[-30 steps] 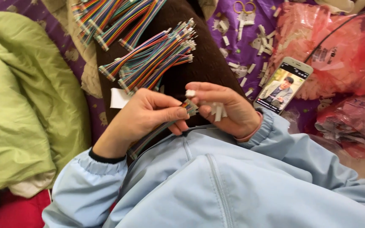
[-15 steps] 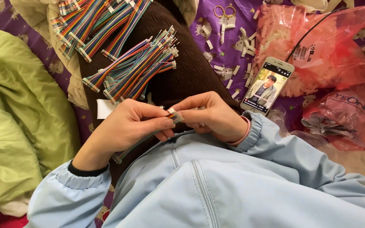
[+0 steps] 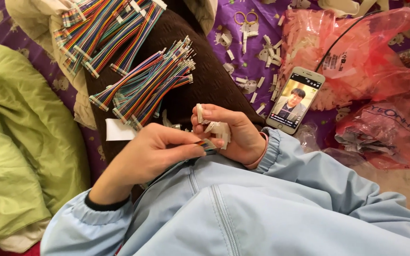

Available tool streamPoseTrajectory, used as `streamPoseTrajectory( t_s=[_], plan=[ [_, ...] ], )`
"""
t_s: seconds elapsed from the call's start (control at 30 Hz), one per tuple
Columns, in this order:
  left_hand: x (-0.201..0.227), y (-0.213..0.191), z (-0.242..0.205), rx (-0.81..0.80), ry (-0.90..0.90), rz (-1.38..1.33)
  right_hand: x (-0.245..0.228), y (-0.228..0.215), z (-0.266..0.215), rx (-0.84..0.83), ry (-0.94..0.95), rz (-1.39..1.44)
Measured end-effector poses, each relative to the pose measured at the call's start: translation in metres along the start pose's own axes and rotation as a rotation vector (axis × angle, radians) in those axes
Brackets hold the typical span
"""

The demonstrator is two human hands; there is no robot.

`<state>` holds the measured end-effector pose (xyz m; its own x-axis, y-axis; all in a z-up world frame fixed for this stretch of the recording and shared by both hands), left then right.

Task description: Attaching white plastic connectors to the ends of multi-colored ribbon cable bundles

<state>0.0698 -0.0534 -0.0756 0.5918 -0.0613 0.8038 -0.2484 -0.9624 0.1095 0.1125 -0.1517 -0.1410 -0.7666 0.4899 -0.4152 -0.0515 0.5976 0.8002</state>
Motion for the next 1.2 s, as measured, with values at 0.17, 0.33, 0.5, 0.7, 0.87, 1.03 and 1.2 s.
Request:
streamPoseTrajectory(
  t_s=[0.17,0.33,0.5,0.7,0.87,1.03,1.2],
  plan=[
    [0.005,-0.014,-0.001,0.044,-0.038,-0.033,0.009,-0.013,-0.008,-0.061,0.029,-0.236],
    [0.006,-0.013,0.002,0.028,-0.040,0.024,-0.005,-0.004,-0.014,-0.143,-0.038,-0.416],
    [0.005,-0.013,0.001,0.016,-0.094,0.053,-0.008,-0.004,-0.014,-0.173,-0.051,-0.462],
    [0.001,-0.012,0.005,0.012,-0.163,0.095,-0.013,-0.004,-0.015,-0.150,-0.031,-0.388],
    [-0.003,-0.013,0.009,-0.012,-0.253,0.069,-0.014,-0.011,-0.016,-0.137,-0.012,-0.317],
    [0.000,-0.012,0.010,-0.038,-0.262,0.031,-0.018,-0.010,-0.014,-0.141,-0.007,-0.295],
    [0.000,-0.011,0.009,-0.048,-0.254,0.019,-0.017,-0.013,-0.015,-0.136,-0.008,-0.287]
  ],
)
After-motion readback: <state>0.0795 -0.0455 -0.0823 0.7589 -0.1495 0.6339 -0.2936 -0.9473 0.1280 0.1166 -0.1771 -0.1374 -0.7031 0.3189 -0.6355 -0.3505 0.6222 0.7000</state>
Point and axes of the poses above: each hand's wrist, its own z-axis towards the middle knuckle, its own y-axis out of the palm, x = y × z, the point moved 7 cm from there along z, towards the middle knuckle, and after that the axes turned 14 degrees about -y, right-handed, at the moved point
